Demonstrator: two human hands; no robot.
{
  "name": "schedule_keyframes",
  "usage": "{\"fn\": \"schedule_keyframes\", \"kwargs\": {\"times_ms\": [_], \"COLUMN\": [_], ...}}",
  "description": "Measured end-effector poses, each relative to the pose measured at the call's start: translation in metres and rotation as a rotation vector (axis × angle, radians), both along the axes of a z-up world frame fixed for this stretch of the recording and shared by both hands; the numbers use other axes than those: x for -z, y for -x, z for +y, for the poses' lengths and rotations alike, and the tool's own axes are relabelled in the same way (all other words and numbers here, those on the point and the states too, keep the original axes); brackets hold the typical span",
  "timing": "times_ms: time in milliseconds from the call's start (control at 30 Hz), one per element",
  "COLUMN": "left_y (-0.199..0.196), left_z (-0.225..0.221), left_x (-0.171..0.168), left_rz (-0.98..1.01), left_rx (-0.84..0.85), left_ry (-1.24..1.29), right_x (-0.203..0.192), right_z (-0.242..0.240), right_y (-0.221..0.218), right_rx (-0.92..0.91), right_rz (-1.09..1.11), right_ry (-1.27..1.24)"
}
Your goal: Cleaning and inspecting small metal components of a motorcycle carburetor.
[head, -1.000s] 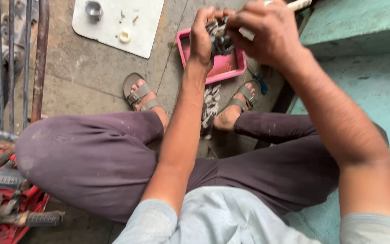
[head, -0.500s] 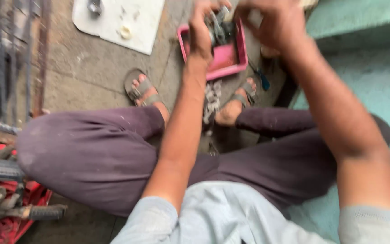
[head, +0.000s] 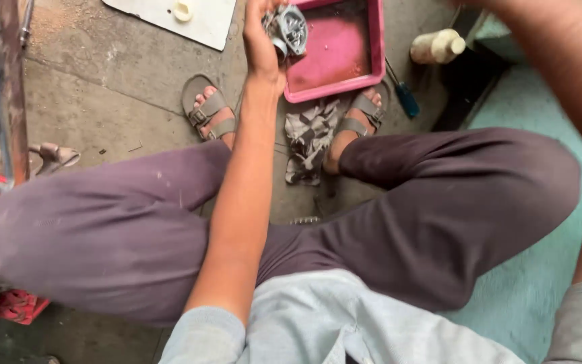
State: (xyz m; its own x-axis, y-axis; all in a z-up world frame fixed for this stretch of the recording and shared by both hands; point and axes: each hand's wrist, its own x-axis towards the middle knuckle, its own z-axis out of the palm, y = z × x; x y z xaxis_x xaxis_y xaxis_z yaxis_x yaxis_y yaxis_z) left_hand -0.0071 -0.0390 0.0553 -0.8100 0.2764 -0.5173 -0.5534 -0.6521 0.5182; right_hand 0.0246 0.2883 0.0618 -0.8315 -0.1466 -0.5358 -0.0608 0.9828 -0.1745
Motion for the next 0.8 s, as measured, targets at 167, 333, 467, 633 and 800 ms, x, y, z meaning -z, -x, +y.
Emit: {"fn": "schedule_keyframes", "kwargs": {"times_ms": [167,333,467,633,800], "left_y": [-0.004,-0.008,-0.001,-0.004,-0.015], "left_z": [-0.005,-0.007,-0.006,-0.008,0.005], "left_x": [0.031,0.06,0.072,0.101,0.141], "left_rz": [-0.141,-0.207,-0.183,-0.107,0.181], "left_rx": [0.083,0.078,0.053,0.013,-0.079], "left_ry": [0.102,0.248,0.242,0.252,0.366], "right_x": [0.064,0.168,0.172,0.121,0.03], "right_z": [-0.041,-0.114,-0.157,-0.129,-0.116], "right_y": [-0.006,-0.025,-0.009,-0.021,-0.03], "right_rx": [-0.136,-0.007,0.238,-0.029,0.266], "right_rz": [-0.118,0.227,0.481,0.164,0.359], "right_ry": [0.023,0.294,0.547,0.466,0.745]}}
